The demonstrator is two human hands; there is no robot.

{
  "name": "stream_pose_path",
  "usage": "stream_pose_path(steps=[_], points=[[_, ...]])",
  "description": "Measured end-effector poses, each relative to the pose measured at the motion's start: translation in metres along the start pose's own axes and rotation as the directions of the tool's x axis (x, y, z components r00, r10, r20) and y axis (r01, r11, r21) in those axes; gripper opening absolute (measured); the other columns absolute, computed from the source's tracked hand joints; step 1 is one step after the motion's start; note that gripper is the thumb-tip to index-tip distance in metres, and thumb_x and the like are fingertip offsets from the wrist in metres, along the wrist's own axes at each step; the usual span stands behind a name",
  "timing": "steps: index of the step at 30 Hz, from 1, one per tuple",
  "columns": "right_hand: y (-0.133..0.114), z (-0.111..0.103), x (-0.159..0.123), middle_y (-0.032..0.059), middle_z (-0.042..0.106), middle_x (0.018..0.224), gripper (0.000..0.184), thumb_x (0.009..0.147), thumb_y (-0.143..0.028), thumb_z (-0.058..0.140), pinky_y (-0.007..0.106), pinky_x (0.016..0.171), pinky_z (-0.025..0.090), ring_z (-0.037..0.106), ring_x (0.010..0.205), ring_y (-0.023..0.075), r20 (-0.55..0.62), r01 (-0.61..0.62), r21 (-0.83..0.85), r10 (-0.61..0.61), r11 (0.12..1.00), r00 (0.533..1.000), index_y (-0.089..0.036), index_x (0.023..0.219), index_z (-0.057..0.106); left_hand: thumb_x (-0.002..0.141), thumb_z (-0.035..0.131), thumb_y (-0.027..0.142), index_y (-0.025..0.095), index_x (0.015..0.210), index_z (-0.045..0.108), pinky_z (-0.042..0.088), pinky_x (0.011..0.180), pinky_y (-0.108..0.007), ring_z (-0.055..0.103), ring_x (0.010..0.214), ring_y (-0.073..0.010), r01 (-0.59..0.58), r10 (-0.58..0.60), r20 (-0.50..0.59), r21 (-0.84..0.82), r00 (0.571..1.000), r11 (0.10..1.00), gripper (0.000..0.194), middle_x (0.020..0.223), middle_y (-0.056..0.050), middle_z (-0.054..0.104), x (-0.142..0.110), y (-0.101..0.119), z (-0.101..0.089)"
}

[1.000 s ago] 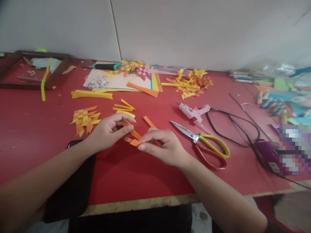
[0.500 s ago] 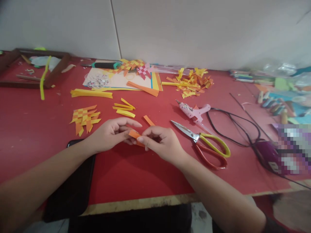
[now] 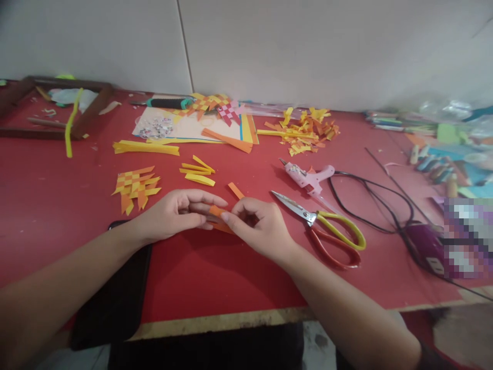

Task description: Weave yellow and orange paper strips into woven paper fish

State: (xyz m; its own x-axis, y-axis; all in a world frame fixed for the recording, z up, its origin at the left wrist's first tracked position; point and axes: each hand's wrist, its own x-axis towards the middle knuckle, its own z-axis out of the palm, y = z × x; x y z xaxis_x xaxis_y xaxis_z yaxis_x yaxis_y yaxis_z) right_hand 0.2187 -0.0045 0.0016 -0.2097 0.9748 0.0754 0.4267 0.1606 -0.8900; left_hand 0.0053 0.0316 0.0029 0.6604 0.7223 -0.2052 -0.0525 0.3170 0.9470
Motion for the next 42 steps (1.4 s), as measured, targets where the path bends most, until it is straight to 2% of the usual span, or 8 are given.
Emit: stream_pose_path(steps=[4,8,14,19,22,25,33,42], points=[[-0.001,0.0,0.001,-0.0038,0.052,0.052,0.03,0.087,-0.037,0.066,0.022,0.041,0.03,0.041,0.044,0.0072,-0.018,0.024,-0.017,-0.024,1.0,1.0,-0.019,0.064,0.058,0.08,0.072,0.013,0.018,0.119,0.071,0.061,0.087,-0.028,0.076,0.101,-0.0218,-0.036,0.035,0.034,0.026,0.999,0.999,0.04,0.109,-0.007,0.08,0.0,-0.002,-0.002],[-0.001,0.0,0.001,-0.0033,0.054,0.053,0.03,0.086,-0.036,0.068,0.02,0.042,0.031,0.042,0.045,0.0064,-0.032,0.062,-0.019,-0.063,0.998,0.997,-0.018,0.064,0.059,0.079,0.081,0.021,0.019,0.113,0.075,0.06,0.084,-0.022,0.077,0.096,-0.0187,-0.075,0.074,0.008,0.042,0.997,0.996,0.035,0.105,-0.006,0.081,0.001,-0.004,-0.001],[-0.002,0.001,0.0,-0.0032,0.056,0.056,0.028,0.083,-0.033,0.072,0.02,0.042,0.033,0.044,0.047,0.0069,-0.07,0.078,0.003,-0.078,0.997,0.995,-0.019,0.063,0.058,0.084,0.077,0.02,0.018,0.102,0.079,0.062,0.071,-0.017,0.078,0.08,-0.0146,-0.105,0.107,-0.063,0.046,0.992,0.993,0.018,0.092,-0.004,0.082,0.002,-0.003,0.002],[0.006,-0.002,0.004,-0.0003,0.066,0.086,0.019,0.083,-0.038,0.076,0.022,0.061,0.051,0.06,0.071,0.0111,-0.19,0.059,0.281,-0.005,0.958,0.982,-0.024,0.091,0.065,0.085,0.078,0.027,0.021,0.105,0.079,0.063,0.074,-0.017,0.078,0.091,-0.017,-0.127,0.126,-0.136,0.004,0.983,0.992,0.021,0.097,-0.004,0.082,0.001,-0.002,0.003],[0.009,-0.006,0.005,0.0018,0.069,0.103,0.031,0.083,-0.042,0.078,0.026,0.078,0.057,0.067,0.091,0.0142,-0.12,0.032,0.385,0.015,0.922,0.993,-0.028,0.106,0.065,0.084,0.08,0.028,0.02,0.106,0.078,0.064,0.073,-0.018,0.079,0.088,-0.0176,-0.151,0.143,-0.208,-0.025,0.968,0.988,0.024,0.095,-0.004,0.082,0.001,0.0,0.003],[0.008,-0.005,0.003,0.0021,0.07,0.104,0.035,0.08,-0.039,0.081,0.027,0.083,0.058,0.069,0.1,0.0159,-0.041,0.009,0.387,0.007,0.922,0.999,-0.028,0.109,0.066,0.083,0.081,0.028,0.019,0.106,0.078,0.065,0.073,-0.02,0.079,0.087,-0.0182,-0.179,0.168,-0.261,-0.017,0.951,0.984,0.025,0.095,-0.005,0.082,0.0,0.001,0.003],[0.003,-0.001,0.002,-0.0019,0.071,0.077,0.013,0.08,-0.024,0.08,0.021,0.067,0.059,0.069,0.069,0.0098,-0.198,0.1,0.346,-0.031,0.933,0.98,-0.023,0.086,0.069,0.083,0.08,0.03,0.018,0.109,0.077,0.066,0.075,-0.023,0.079,0.09,-0.0208,-0.18,0.17,-0.261,-0.016,0.95,0.984,0.029,0.096,-0.005,0.082,0.002,-0.001,0.002],[0.002,-0.003,0.004,-0.0005,0.071,0.069,0.018,0.078,-0.03,0.083,0.026,0.063,0.061,0.07,0.063,0.0135,-0.231,0.041,0.304,0.032,0.952,0.972,-0.021,0.082,0.067,0.082,0.08,0.026,0.019,0.098,0.08,0.064,0.076,-0.021,0.079,0.089,-0.0193,-0.24,0.228,-0.268,-0.011,0.936,0.971,0.017,0.098,-0.004,0.081,0.002,-0.003,0.003]])
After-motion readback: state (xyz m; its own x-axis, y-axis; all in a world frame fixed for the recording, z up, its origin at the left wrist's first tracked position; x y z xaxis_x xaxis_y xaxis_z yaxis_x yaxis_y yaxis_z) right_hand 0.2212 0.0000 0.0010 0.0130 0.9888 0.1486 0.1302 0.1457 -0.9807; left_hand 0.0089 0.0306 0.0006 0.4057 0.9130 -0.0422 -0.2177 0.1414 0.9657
